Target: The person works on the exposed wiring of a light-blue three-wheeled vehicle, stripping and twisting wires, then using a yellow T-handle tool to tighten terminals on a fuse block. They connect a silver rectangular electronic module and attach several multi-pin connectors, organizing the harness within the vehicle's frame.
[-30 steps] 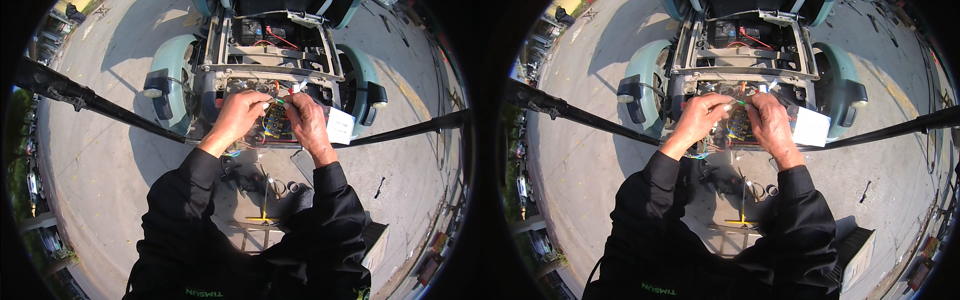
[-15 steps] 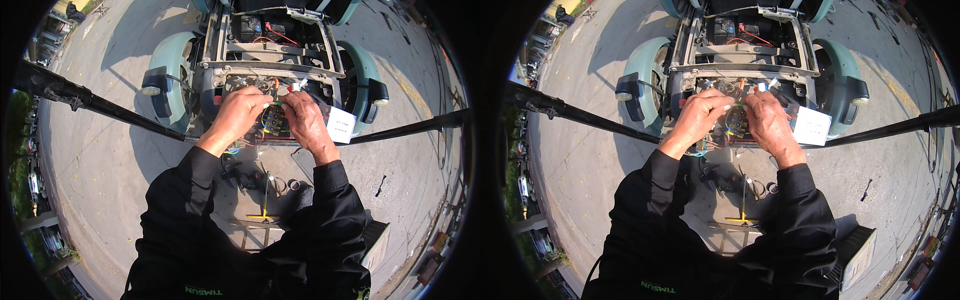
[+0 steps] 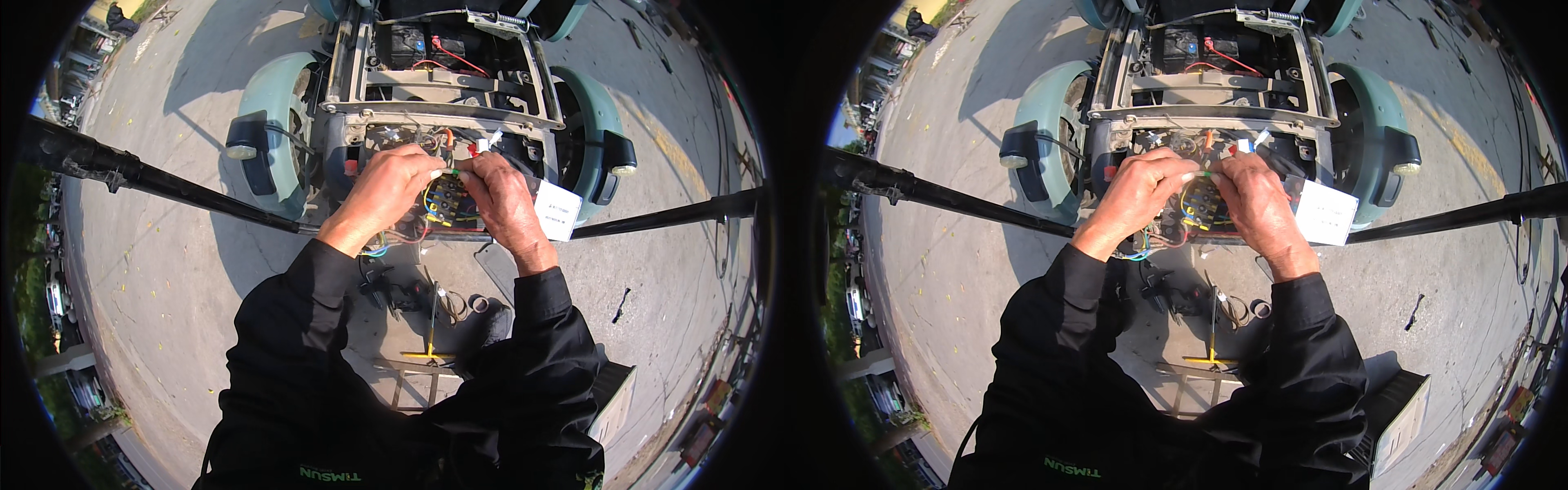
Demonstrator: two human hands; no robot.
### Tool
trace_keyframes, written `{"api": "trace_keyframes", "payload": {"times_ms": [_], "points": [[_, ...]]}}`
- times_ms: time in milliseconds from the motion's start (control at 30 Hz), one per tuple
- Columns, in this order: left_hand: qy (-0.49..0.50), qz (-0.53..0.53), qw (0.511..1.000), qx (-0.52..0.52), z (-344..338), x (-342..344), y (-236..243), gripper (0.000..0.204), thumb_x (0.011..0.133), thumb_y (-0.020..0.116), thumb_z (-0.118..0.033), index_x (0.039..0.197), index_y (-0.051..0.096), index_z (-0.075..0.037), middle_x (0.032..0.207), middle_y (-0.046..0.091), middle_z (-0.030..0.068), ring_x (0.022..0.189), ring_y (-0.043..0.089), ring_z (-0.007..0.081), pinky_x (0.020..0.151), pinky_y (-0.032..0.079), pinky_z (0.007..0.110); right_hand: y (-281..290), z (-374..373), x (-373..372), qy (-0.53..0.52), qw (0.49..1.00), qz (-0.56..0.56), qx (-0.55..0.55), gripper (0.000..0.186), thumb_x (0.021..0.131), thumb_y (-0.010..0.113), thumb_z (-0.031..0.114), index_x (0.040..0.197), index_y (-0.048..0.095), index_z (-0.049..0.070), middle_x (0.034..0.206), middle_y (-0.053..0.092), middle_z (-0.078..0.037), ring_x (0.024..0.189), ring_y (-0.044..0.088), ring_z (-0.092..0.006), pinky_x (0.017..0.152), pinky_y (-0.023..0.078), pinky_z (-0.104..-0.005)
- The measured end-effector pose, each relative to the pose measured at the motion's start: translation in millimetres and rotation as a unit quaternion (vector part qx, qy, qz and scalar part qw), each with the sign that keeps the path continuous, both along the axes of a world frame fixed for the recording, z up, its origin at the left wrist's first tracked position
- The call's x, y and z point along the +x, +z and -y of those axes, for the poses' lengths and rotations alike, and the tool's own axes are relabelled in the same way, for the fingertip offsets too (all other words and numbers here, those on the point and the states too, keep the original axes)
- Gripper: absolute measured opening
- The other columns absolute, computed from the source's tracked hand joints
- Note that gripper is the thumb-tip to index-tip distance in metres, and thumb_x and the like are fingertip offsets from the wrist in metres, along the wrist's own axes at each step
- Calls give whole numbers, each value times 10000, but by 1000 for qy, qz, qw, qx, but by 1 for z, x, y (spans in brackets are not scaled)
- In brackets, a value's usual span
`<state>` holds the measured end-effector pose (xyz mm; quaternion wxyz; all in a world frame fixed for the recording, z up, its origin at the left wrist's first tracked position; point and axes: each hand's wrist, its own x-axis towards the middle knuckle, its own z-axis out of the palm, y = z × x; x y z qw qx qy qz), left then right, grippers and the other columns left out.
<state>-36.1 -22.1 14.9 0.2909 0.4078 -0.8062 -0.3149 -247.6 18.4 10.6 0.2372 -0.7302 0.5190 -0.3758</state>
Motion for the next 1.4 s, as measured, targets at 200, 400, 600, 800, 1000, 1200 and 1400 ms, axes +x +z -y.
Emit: {"api": "trace_keyframes", "payload": {"times_ms": [200, 400, 600, 800, 1000, 1200, 1400], "points": [[-14, -25, 1000, 12, 2, 0, -3, 178, 942, 661, 8, 1103, 735, 16, 896, 693, 108, 747, 699, 198, 682, 543, 324, -3, 3, 2, -8, 1000, 5, -3, 124, 967, 646, 81, 1021, 669, -29, 911, 651, -185, 865, 642, -381, 792, 509, -446], [8, -13, 1000, -10, 4, -7, -4, 148, 949, 673, -19, 1077, 738, 20, 820, 663, 108, 673, 661, 199, 633, 520, 336, -6, 7, 4, -21, 1000, 15, -16, 99, 944, 644, 45, 994, 684, -31, 900, 672, -187, 848, 658, -379, 792, 523, -430], [31, -13, 999, 5, 5, -11, -1, 131, 924, 694, -66, 1021, 761, -9, 877, 692, 174, 787, 684, 383, 693, 537, 429, -9, 13, 7, -23, 999, 28, -27, 68, 897, 671, 7, 957, 683, -22, 903, 691, -186, 882, 659, -396, 804, 525, -457], [50, -22, 998, 4, 6, -15, 0, 132, 908, 694, -56, 1003, 767, -2, 867, 702, 175, 765, 691, 378, 675, 542, 431, -8, 17, 10, -32, 998, 41, -27, 50, 866, 682, -15, 915, 688, -21, 867, 694, -189, 875, 654, -410, 797, 522, -474], [60, -33, 998, -6, 5, -18, -2, 132, 907, 693, -24, 1015, 753, 21, 819, 690, 147, 690, 686, 294, 639, 532, 374, -8, 20, 11, -37, 998, 46, -17, 67, 854, 681, -22, 920, 692, -26, 858, 693, -190, 864, 655, -405, 791, 525, -470], [63, -10, 997, -52, 7, -18, -5, 142, 910, 686, -31, 1021, 742, 39, 863, 710, 171, 741, 704, 333, 682, 545, 371, -11, 23, 12, -37, 998, 27, -36, 75, 856, 676, -26, 930, 693, -29, 855, 690, -188, 870, 660, -397, 800, 529, -455], [61, 10, 997, -50, 12, -21, 0, 128, 924, 655, -59, 1013, 739, -21, 936, 701, 195, 845, 686, 419, 744, 552, 471, 0, 21, 3, -18, 1000, -19, -11, 215, 937, 676, 32, 1137, 721, -32, 1010, 703, -193, 931, 681, -359, 846, 546, -411]]}}
